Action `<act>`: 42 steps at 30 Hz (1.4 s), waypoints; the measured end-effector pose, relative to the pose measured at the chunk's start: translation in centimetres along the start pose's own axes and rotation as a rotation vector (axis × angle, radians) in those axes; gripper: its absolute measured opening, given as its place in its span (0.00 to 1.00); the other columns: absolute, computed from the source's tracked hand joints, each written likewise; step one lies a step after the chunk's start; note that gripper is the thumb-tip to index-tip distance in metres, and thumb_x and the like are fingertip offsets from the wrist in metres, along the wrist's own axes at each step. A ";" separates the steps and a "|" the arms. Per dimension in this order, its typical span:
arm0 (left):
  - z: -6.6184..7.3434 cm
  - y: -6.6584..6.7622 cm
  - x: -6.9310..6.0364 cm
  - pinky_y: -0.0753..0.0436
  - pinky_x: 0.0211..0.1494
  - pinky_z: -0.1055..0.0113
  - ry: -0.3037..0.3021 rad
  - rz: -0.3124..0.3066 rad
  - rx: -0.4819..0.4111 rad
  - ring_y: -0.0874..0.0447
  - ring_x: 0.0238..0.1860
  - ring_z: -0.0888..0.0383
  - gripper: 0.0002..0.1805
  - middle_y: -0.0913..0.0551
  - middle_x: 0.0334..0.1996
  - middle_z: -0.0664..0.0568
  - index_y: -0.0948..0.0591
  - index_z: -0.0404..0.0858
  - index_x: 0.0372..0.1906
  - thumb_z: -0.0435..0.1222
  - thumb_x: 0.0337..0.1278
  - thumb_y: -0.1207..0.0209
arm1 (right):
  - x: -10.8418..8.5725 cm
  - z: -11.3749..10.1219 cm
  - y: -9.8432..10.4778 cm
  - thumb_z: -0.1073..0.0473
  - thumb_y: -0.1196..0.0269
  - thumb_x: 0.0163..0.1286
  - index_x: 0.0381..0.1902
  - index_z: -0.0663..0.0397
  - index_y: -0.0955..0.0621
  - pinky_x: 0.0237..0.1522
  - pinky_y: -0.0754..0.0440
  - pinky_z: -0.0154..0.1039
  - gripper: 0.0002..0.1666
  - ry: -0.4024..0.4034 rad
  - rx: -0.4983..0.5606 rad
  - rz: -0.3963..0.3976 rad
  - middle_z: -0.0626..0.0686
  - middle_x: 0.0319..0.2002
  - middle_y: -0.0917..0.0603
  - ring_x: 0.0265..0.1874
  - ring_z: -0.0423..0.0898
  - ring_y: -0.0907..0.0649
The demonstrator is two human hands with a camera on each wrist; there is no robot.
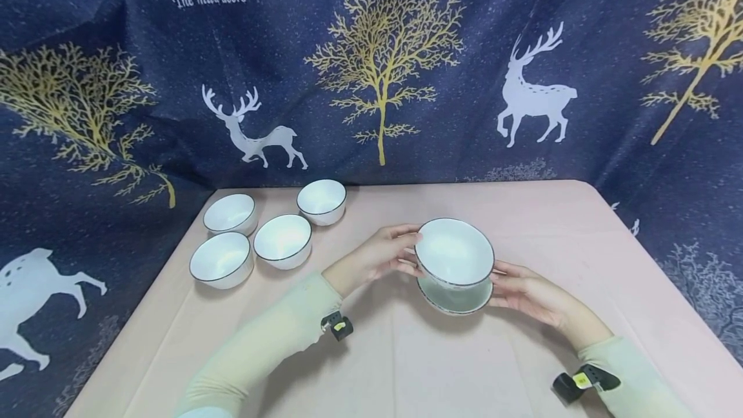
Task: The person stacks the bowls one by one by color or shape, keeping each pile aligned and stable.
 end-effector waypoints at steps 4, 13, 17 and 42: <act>0.0 -0.3 -0.4 0.12 0.46 0.51 0.004 -0.013 0.035 0.16 0.32 0.52 0.26 0.24 0.54 0.34 0.34 0.32 0.69 0.33 0.69 0.48 | 0.0 -0.1 -0.1 0.71 0.60 0.76 0.66 0.80 0.73 0.65 0.26 0.49 0.39 -0.001 0.031 -0.017 0.50 0.58 0.24 0.58 0.48 0.23; -0.4 -0.5 -0.6 0.11 0.44 0.53 0.014 -0.028 0.084 0.15 0.33 0.50 0.25 0.24 0.54 0.36 0.33 0.30 0.67 0.35 0.69 0.47 | 0.0 0.1 0.1 0.74 0.60 0.74 0.68 0.80 0.69 0.65 0.27 0.49 0.37 0.006 0.051 -0.031 0.54 0.58 0.24 0.58 0.50 0.23; -0.4 -0.8 -0.7 0.11 0.43 0.53 0.033 -0.015 0.098 0.15 0.32 0.50 0.25 0.23 0.54 0.36 0.32 0.30 0.67 0.35 0.69 0.47 | 0.0 0.1 0.1 0.73 0.59 0.75 0.67 0.79 0.72 0.65 0.27 0.49 0.39 0.001 0.047 -0.024 0.53 0.58 0.24 0.58 0.51 0.23; -0.1 -1.3 -1.0 0.10 0.41 0.57 0.085 0.060 0.149 0.18 0.28 0.54 0.22 0.19 0.40 0.36 0.28 0.26 0.62 0.29 0.66 0.45 | -0.1 0.1 0.0 0.72 0.60 0.76 0.68 0.79 0.70 0.65 0.25 0.48 0.38 0.005 0.027 -0.027 0.49 0.58 0.25 0.58 0.48 0.23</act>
Point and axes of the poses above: each hand's wrist, its own x-axis towards the middle knuckle, its own y-axis out of the back of the hand, z = x × y, the point moved 2 cm from there along x, towards the middle knuckle
